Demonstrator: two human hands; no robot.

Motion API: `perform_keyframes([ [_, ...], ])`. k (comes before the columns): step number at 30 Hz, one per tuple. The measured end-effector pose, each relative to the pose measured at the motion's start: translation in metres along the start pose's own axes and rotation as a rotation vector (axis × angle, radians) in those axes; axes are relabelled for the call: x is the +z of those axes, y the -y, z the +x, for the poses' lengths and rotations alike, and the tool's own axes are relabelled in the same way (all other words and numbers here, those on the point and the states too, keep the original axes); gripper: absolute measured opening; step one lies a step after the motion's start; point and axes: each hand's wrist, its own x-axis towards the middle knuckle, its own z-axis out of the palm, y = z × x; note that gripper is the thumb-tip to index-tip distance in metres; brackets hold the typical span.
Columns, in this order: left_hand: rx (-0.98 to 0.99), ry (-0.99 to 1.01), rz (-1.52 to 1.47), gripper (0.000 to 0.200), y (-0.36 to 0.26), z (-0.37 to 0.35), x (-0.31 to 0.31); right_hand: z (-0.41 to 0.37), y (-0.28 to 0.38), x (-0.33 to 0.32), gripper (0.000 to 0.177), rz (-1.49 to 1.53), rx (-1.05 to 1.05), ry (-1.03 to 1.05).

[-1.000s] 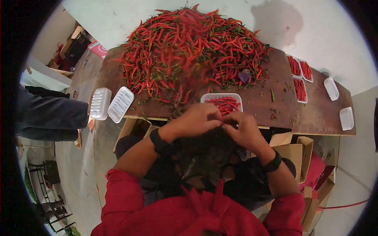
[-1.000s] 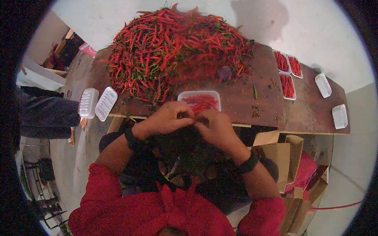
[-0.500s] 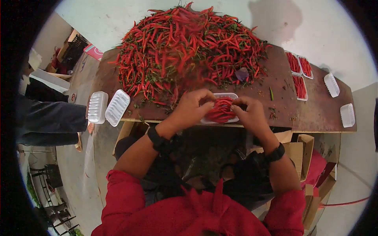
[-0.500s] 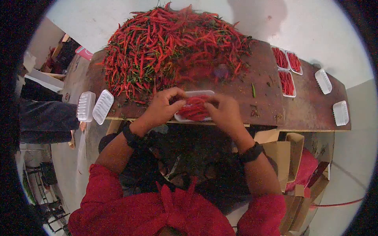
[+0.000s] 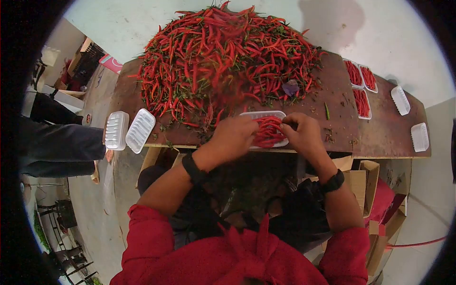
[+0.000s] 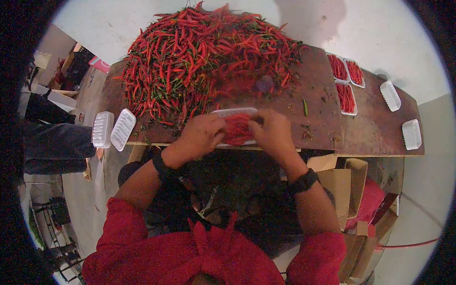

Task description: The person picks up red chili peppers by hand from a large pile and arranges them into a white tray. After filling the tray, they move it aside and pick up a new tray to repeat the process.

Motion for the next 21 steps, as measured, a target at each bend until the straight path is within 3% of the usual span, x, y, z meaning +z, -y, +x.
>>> perform_keyframes([
  [8, -0.031, -0.016, -0.076, 0.021, 0.0, -0.002, 0.001, 0.001, -0.002, 0.002, 0.023, -0.025, 0.033, 0.015],
  [10, -0.042, -0.027, -0.105, 0.023, 0.0, 0.0, 0.0, 0.001, -0.007, 0.005, 0.02, -0.091, -0.091, -0.047],
  [15, -0.147, -0.134, -0.37, 0.028, 0.001, 0.009, -0.006, 0.0, 0.0, 0.007, 0.018, -0.079, -0.069, -0.043],
  [18, -0.246, -0.038, -0.516, 0.029, -0.004, 0.011, -0.013, 0.001, 0.001, 0.007, 0.018, -0.07, -0.058, -0.027],
  [21, -0.232, -0.039, -0.442, 0.028, -0.006, 0.014, -0.016, 0.002, 0.001, 0.008, 0.017, -0.093, -0.08, -0.046],
])
